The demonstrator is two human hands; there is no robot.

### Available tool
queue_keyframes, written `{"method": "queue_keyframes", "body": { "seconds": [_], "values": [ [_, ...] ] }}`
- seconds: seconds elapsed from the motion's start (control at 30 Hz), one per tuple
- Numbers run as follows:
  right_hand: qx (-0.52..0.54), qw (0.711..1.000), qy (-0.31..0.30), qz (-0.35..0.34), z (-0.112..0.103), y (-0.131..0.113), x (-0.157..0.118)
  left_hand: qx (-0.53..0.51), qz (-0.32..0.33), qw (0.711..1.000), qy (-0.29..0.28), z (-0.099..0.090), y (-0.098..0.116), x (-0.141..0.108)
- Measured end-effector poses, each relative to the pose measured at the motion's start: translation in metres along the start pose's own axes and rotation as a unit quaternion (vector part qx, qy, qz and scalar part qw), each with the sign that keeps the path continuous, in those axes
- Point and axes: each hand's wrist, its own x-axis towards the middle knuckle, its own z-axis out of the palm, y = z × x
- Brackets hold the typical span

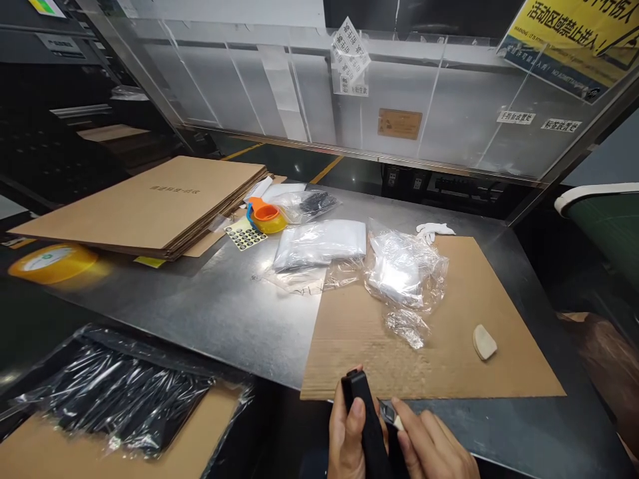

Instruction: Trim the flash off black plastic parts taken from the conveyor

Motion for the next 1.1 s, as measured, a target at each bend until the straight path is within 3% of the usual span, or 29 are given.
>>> {"method": "queue_keyframes", "body": {
  "seconds": [0.93, 1.1],
  "values": [
    [-0.041, 0.999, 0.006, -0.027, 0.007, -0.006, 0.001, -0.002, 0.0, 0.999, 0.042, -0.002, -0.004, -0.001],
    [-0.013, 0.997, -0.076, -0.003, 0.016, 0.007, -0.002, -0.022, 0.043, 0.999, -0.022, -0.001, -0.005, 0.001]
  ]
}}
